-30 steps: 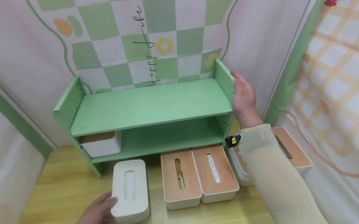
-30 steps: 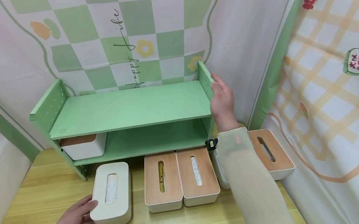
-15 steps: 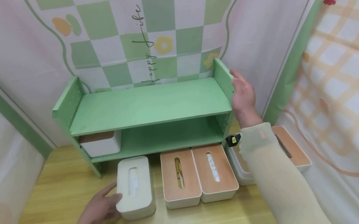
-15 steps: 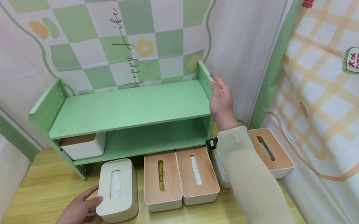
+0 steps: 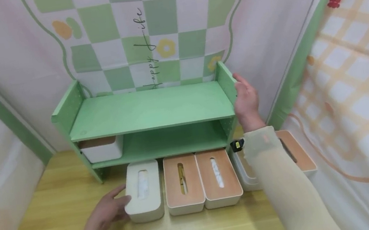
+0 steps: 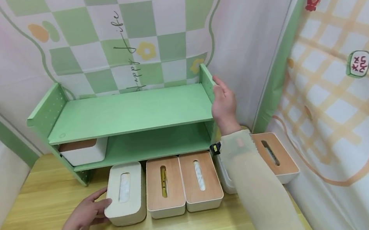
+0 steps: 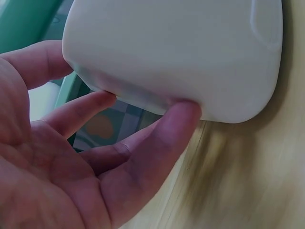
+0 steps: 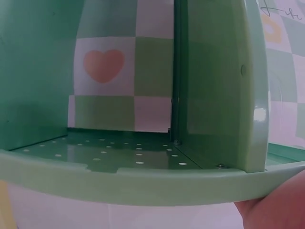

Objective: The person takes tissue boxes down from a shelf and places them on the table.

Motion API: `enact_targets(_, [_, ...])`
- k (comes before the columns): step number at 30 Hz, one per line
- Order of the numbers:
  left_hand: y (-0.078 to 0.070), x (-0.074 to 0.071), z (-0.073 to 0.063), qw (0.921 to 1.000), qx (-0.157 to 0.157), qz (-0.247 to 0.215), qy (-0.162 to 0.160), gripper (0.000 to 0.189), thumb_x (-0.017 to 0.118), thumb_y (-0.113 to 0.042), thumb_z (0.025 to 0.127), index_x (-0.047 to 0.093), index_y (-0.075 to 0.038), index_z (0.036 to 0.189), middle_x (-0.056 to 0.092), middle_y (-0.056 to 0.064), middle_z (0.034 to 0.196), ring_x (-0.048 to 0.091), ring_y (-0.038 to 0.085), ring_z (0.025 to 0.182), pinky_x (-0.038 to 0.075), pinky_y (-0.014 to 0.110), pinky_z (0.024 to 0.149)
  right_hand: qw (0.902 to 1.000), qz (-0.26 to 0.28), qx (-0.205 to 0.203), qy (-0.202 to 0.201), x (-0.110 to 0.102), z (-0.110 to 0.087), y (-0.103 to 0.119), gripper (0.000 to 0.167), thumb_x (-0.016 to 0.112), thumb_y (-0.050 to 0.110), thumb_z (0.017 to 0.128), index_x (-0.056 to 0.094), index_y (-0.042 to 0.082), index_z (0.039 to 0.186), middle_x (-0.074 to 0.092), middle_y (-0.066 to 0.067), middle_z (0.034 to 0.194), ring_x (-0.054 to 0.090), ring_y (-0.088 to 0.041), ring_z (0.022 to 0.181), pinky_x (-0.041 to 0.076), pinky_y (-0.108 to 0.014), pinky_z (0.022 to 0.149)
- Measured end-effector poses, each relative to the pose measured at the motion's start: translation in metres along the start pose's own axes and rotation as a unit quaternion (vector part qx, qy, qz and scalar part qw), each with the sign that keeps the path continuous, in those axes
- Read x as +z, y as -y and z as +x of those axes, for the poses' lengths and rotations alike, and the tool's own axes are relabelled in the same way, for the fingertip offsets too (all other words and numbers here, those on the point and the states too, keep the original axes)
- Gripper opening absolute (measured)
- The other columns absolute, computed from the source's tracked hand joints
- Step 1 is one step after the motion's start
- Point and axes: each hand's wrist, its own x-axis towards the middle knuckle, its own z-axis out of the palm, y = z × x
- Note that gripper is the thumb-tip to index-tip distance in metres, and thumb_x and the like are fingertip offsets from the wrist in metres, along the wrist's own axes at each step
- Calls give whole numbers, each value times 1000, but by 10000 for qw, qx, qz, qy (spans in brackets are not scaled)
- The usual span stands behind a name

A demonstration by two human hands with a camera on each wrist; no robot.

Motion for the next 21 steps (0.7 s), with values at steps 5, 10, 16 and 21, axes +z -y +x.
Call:
enact_targets(5, [-3, 3, 0, 10000, 25, 34, 22, 71, 67, -20, 93, 34, -10, 155, 70, 17, 100, 68, 31, 84, 57, 47, 73, 10000, -56, -55, 22, -1, -1, 1, 43, 33, 39, 107, 48, 37, 147, 49, 0, 76, 24, -7, 42, 27, -23, 37])
enact_targets(10, [-4, 6, 2, 9999, 37, 13, 132, 70, 66, -21, 94, 34, -10, 155, 70, 16, 102, 68, 31, 86, 57, 47, 74, 9999, -109, -72, -15, -2, -2, 1, 43, 32, 39, 107, 47, 38, 147, 54, -7, 82, 24, -7, 42, 27, -23, 37])
enact_targets(16, [-4, 11, 2, 9998, 46, -29, 207, 69, 66, -19, 94, 35, -11, 155, 70, 17, 96, 67, 32, 80, 57, 46, 72, 9999, -106, -112, 16, -3, -2, 2, 43, 33, 38, 106, 48, 38, 147, 35, 2, 60, 24, -7, 40, 25, -24, 34])
enact_targets(21, [-5, 14, 0, 9998, -27, 82, 175, 70, 67, -21, 93, 35, -13, 155, 70, 15, 97, 66, 32, 81, 57, 46, 72, 9999, -60, -109, 2, -2, -1, 0, 42, 34, 37, 106, 48, 37, 146, 31, 4, 58, 23, -8, 41, 24, -24, 34])
